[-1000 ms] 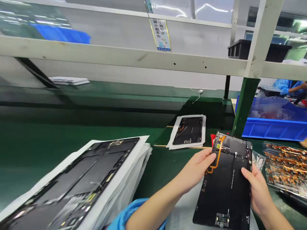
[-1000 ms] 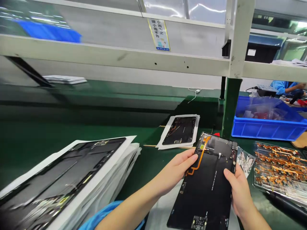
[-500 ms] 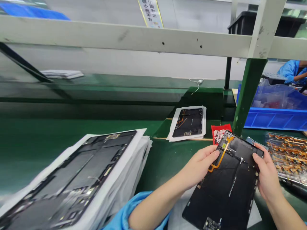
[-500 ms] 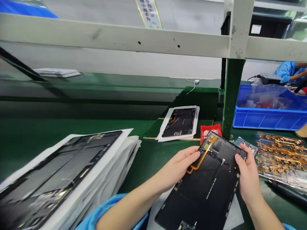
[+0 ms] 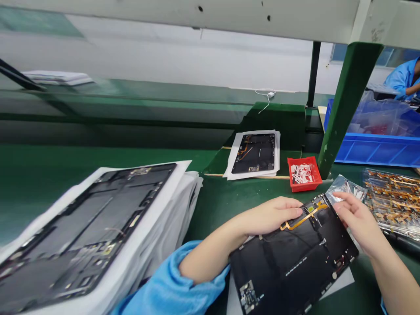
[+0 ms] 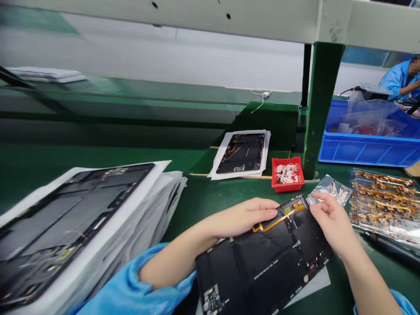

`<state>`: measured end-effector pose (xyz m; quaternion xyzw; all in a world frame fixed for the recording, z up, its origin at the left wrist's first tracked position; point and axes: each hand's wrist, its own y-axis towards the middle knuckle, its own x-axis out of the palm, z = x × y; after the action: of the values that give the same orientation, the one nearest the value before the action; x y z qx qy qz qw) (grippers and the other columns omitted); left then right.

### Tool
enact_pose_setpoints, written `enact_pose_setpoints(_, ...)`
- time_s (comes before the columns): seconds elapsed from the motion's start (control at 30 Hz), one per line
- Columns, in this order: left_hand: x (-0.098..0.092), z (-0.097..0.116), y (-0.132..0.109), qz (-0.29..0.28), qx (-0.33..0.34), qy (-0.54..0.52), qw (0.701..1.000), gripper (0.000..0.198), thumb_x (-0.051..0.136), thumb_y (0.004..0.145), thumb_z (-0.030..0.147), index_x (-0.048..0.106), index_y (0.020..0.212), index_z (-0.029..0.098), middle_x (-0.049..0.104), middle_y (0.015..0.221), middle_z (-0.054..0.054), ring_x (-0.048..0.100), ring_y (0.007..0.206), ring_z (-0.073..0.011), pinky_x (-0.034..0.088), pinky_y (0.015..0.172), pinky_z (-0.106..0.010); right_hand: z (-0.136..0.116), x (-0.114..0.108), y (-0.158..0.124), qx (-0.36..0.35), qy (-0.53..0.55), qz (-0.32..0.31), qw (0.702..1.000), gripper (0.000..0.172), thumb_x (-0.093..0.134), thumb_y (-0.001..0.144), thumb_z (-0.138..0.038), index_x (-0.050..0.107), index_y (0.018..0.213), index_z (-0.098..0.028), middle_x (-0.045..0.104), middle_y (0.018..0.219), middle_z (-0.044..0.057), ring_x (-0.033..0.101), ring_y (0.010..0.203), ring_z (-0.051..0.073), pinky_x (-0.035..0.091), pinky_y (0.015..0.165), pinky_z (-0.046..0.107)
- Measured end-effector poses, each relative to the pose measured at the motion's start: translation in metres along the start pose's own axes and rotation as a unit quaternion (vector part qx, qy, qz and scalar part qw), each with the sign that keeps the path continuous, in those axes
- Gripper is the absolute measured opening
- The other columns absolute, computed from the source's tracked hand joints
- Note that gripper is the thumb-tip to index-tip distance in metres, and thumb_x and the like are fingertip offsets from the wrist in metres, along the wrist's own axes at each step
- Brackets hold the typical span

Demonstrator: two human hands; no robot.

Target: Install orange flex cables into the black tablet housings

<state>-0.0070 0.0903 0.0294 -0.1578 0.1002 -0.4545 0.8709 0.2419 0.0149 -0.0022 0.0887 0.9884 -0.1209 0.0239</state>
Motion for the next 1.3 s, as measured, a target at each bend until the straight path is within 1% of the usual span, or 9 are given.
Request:
enact_pose_setpoints(0.13, -0.007, -0.012, 0.010, -0.043, -0.012, 0.028, 0.999, 0.042, 0.061, 0.090, 0.056, 0.073, 0.101, 0.018, 0.072, 0.094, -0.002, 0.061, 0.081, -0.0168, 0.049, 0.073, -0.025, 0.007, 0.007, 0.002, 0.046, -0.032, -0.040, 0.998, 0.059, 0.076, 0.073, -0.058, 0.066, 0.117, -0.019, 0.051, 0.058, -0.008, 0.042, 0.050, 0.011, 0.030, 0.050, 0.024)
enact_pose_setpoints(0.33, -0.025, -0.016, 0.010, -0.018, -0.024, 0.080, 0.996, 0.045, 0.055, 0.095, 0.053, 0.072, 0.118, 0.019, 0.074, 0.105, -0.005, 0.062, 0.083, -0.0166, 0.048, 0.072, -0.025, 0.021, 0.010, 0.007, 0.077, -0.023, -0.056, 0.995, 0.051, 0.073, 0.074, -0.059, 0.065, 0.107, -0.021, 0.063, 0.066, -0.003, 0.058, 0.061, 0.017, 0.040, 0.056, 0.027)
enact_pose_setpoints(0.43, -0.033, -0.012, 0.003, 0.022, -0.052, 0.162, 0.985, 0.043, 0.050, 0.097, 0.049, 0.072, 0.119, 0.020, 0.074, 0.094, -0.003, 0.061, 0.074, -0.0156, 0.045, 0.064, -0.025, 0.024, 0.008, 0.007, 0.086, -0.027, -0.055, 0.994, 0.051, 0.072, 0.075, -0.060, 0.063, 0.108, -0.022, 0.063, 0.066, -0.003, 0.058, 0.059, 0.017, 0.040, 0.056, 0.027)
enact_pose_setpoints(0.5, -0.033, -0.012, -0.003, 0.058, -0.047, 0.207, 0.975, 0.039, 0.049, 0.097, 0.044, 0.072, 0.117, 0.020, 0.075, 0.099, -0.003, 0.065, 0.082, -0.0172, 0.047, 0.070, -0.025, 0.025, 0.007, 0.007, 0.091, -0.038, -0.052, 0.994, 0.052, 0.071, 0.075, -0.061, 0.062, 0.107, -0.022, 0.065, 0.068, -0.002, 0.057, 0.058, 0.017, 0.039, 0.055, 0.027)
enact_pose_setpoints(0.7, -0.006, -0.040, -0.015, 0.213, 0.004, 0.271, 0.939, 0.030, 0.050, 0.095, 0.028, 0.070, 0.118, 0.022, 0.076, 0.114, -0.003, 0.070, 0.101, -0.0201, 0.052, 0.091, -0.030, 0.033, 0.000, 0.012, 0.096, -0.113, -0.054, 0.988, 0.052, 0.067, 0.076, -0.059, 0.060, 0.111, -0.022, 0.068, 0.070, -0.001, 0.056, 0.056, 0.017, 0.040, 0.054, 0.027)
enact_pose_setpoints(0.9, 0.009, -0.072, -0.018, 0.280, 0.088, 0.356, 0.887, 0.024, 0.055, 0.095, 0.022, 0.071, 0.112, 0.020, 0.075, 0.114, -0.006, 0.068, 0.105, -0.0224, 0.054, 0.096, -0.035, 0.029, -0.004, 0.009, 0.042, -0.354, -0.008, 0.934, 0.047, 0.053, 0.083, -0.054, 0.063, 0.117, -0.022, 0.061, 0.059, -0.003, 0.057, 0.054, 0.021, 0.039, 0.055, 0.031)
enact_pose_setpoints(1.13, 0.008, -0.082, -0.016, 0.247, 0.135, 0.419, 0.863, 0.027, 0.048, 0.101, 0.026, 0.074, 0.108, 0.019, 0.077, 0.108, -0.007, 0.066, 0.100, -0.0245, 0.053, 0.093, -0.040, 0.018, 0.000, -0.004, 0.008, -0.529, 0.054, 0.847, 0.041, 0.051, 0.089, -0.058, 0.065, 0.115, -0.030, 0.073, 0.076, 0.001, 0.066, 0.060, 0.025, 0.042, 0.057, 0.035)
enact_pose_setpoints(1.23, 0.009, -0.085, -0.015, 0.251, 0.150, 0.435, 0.852, 0.030, 0.045, 0.103, 0.026, 0.075, 0.106, 0.020, 0.076, 0.106, -0.006, 0.066, 0.097, -0.0239, 0.052, 0.088, -0.040, 0.018, 0.009, -0.011, -0.118, -0.538, 0.085, 0.830, 0.034, 0.051, 0.094, -0.053, 0.069, 0.111, -0.030, 0.074, 0.088, 0.004, 0.068, 0.067, 0.023, 0.045, 0.060, 0.034)
enact_pose_setpoints(1.3, 0.010, -0.086, -0.015, 0.255, 0.156, 0.446, 0.843, 0.030, 0.045, 0.104, 0.026, 0.075, 0.105, 0.021, 0.076, 0.105, -0.006, 0.065, 0.095, -0.0229, 0.051, 0.085, -0.038, 0.020, 0.018, -0.013, -0.228, -0.526, 0.046, 0.818, 0.029, 0.052, 0.098, -0.044, 0.070, 0.112, -0.028, 0.073, 0.095, 0.006, 0.069, 0.076, 0.021, 0.048, 0.067, 0.033)
